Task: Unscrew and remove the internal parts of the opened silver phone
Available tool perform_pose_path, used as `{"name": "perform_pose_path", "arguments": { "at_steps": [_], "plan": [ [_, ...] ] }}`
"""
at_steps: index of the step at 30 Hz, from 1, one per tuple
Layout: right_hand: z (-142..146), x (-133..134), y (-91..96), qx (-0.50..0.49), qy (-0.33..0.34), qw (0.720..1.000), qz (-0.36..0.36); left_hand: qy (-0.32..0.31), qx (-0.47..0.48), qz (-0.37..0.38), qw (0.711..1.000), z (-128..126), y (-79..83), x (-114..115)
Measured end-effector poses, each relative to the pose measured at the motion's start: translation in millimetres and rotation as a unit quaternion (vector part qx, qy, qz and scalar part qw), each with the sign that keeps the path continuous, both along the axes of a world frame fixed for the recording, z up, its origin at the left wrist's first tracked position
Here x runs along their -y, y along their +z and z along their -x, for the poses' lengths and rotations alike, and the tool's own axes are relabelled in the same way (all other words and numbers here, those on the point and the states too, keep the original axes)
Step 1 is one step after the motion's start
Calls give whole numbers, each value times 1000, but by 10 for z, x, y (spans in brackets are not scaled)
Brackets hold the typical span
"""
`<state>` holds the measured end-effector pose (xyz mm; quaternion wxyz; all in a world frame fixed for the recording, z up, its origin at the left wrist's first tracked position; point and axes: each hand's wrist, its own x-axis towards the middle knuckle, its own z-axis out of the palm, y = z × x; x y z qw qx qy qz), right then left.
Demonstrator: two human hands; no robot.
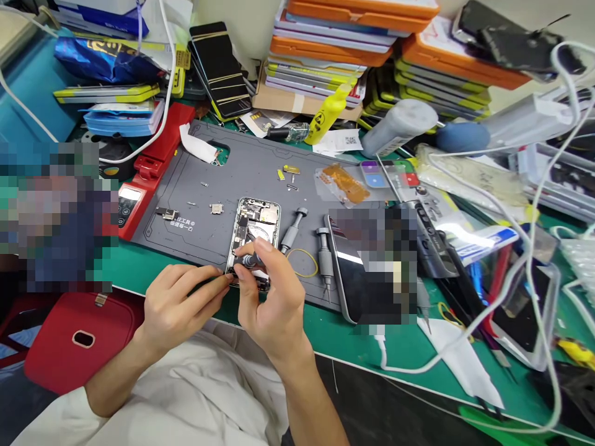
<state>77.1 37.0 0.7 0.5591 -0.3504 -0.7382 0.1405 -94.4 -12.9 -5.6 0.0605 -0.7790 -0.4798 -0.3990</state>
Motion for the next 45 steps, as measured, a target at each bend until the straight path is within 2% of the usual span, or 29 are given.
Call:
{"name": "perform_pose_path", "arguments": {
  "at_steps": [7,12,16,21,27,32,36,38,41,45],
  "plan": [
    [-30,16,7,35,-20,999,2,0,5,-2,1000,-3,3,2],
    [-91,25,-25,41,-26,997,-64,2,5,4,1000,-2,-9,11],
    [-102,15,8,56,-74,990,-103,1,8,0,1000,-10,-18,11],
    [-100,-2,43,37,-49,996,-63,4,4,3,1000,-21,-4,13],
    [-89,-4,65,9,-11,999,-48,6,-1,7,1000,-8,-4,15],
    [-81,-8,71,22,-19,998,-60,2,8,3,1000,-20,-32,19],
    [-80,-22,86,26,-53,995,-78,7,62,10,998,18,33,33],
    [-71,-28,99,26,-37,996,-75,46,53,25,997,79,104,-3],
    [-40,-34,126,30,-24,996,-79,115,-30,34,992,198,200,-159],
    [0,-48,169,30,-36,997,-69,122,-111,33,986,322,254,-445]
  ]
}}
